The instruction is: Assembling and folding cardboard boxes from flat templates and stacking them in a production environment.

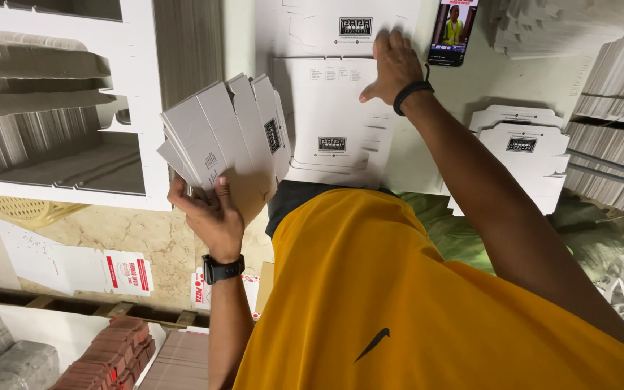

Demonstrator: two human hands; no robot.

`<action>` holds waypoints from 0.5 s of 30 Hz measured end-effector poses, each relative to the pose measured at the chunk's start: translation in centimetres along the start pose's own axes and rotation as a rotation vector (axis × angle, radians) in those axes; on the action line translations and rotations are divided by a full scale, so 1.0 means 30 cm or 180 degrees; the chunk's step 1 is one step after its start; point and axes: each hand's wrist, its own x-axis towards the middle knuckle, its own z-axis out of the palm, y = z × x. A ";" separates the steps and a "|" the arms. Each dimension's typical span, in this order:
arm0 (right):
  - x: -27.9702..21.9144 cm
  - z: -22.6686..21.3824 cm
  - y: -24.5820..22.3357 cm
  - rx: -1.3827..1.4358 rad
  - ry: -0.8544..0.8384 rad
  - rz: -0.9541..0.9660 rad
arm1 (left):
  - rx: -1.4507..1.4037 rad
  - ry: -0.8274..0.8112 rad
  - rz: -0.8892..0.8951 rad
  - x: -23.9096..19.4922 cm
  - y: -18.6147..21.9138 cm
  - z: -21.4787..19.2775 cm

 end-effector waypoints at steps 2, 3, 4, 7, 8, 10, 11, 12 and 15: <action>-0.017 -0.025 -0.019 0.0261 0.0084 -0.0005 | 0.0045 0.0055 0.0028 0.004 0.007 -0.003; -0.026 -0.039 -0.026 0.0301 0.0003 0.0005 | 0.0010 0.0077 0.0002 0.008 0.014 -0.005; -0.039 -0.050 -0.033 0.0343 -0.0082 0.0018 | -0.0024 0.0096 -0.0026 0.008 0.020 -0.007; -0.004 0.024 0.041 0.0134 -0.0154 -0.0023 | 0.0015 0.0136 -0.0049 0.011 0.025 -0.013; -0.013 0.013 0.035 0.0134 -0.0155 -0.0032 | 0.0019 0.0145 -0.0051 0.012 0.025 -0.013; -0.037 -0.006 0.024 0.0359 -0.0163 -0.0006 | 0.0051 0.0203 -0.0058 0.011 0.023 -0.016; -0.046 -0.019 0.020 0.0361 -0.0169 -0.0011 | 0.0057 0.0206 -0.0063 0.011 0.025 -0.020; -0.055 -0.032 0.016 0.0432 -0.0125 0.0153 | 0.0000 0.0226 -0.0013 0.010 0.027 -0.023; -0.074 -0.074 0.034 0.0754 0.0069 0.0363 | -0.0069 0.0319 0.0000 0.002 0.020 -0.032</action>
